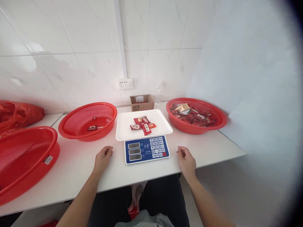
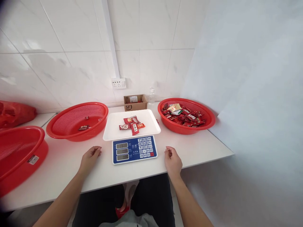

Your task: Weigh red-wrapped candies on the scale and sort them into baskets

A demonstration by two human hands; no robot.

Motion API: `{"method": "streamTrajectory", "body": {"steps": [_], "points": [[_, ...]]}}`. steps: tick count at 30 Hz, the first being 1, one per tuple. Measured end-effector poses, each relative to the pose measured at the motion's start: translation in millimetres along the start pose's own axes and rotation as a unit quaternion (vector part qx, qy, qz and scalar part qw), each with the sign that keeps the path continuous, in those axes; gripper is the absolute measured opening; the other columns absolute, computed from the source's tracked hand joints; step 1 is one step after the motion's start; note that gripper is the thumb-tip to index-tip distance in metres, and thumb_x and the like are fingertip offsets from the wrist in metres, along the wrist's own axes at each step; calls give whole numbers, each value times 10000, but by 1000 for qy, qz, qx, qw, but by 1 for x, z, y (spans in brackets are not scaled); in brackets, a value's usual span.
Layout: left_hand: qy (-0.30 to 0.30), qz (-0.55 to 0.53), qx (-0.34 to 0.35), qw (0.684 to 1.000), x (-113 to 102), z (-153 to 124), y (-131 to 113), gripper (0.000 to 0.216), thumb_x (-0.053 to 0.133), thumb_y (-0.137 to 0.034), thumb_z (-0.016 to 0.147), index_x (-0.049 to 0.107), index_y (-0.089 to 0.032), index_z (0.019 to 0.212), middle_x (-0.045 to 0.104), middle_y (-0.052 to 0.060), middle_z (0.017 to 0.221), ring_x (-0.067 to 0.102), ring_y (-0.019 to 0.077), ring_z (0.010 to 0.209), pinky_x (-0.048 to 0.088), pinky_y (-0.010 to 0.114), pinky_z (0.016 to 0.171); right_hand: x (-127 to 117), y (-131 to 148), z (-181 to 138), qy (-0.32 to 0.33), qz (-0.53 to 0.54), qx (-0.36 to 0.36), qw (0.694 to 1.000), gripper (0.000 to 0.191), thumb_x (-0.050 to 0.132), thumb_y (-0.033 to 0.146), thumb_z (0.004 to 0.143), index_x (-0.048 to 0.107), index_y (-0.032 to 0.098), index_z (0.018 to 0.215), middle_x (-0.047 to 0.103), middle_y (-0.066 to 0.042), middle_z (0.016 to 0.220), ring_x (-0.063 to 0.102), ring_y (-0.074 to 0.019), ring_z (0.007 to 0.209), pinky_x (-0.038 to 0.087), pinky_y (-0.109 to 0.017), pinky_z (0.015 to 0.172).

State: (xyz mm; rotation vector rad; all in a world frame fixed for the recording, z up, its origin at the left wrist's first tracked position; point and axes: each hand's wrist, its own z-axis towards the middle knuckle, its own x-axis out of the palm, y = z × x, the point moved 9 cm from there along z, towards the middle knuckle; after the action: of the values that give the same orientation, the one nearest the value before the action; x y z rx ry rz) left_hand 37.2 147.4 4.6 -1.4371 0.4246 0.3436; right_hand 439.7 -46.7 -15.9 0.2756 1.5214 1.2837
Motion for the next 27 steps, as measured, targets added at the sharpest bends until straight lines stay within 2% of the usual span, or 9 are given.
{"method": "streamTrajectory", "body": {"steps": [8,22,27], "points": [[-6,-26,-16,1000,-2,-2,-2,344,507,-493,715,608,-190,842,620,11,704,606,175,698,499,290,706,-2,7,-2,7,-33,4,999,353,396,432,782,597,225,985,672,-37,825,601,-215,749,402,-308,642],[-16,-44,-66,997,-4,-5,-5,362,560,-524,671,637,-194,801,649,18,717,620,199,704,508,329,711,7,-14,1,67,7,31,997,451,453,525,732,596,202,1012,684,-46,844,617,-209,747,452,-328,704],[-15,-77,-63,995,-3,-2,-2,378,552,-538,697,629,-187,817,631,12,697,611,183,676,514,313,677,8,-20,3,56,10,37,998,453,462,536,739,583,209,1030,671,-39,826,612,-208,754,457,-339,733]]}}
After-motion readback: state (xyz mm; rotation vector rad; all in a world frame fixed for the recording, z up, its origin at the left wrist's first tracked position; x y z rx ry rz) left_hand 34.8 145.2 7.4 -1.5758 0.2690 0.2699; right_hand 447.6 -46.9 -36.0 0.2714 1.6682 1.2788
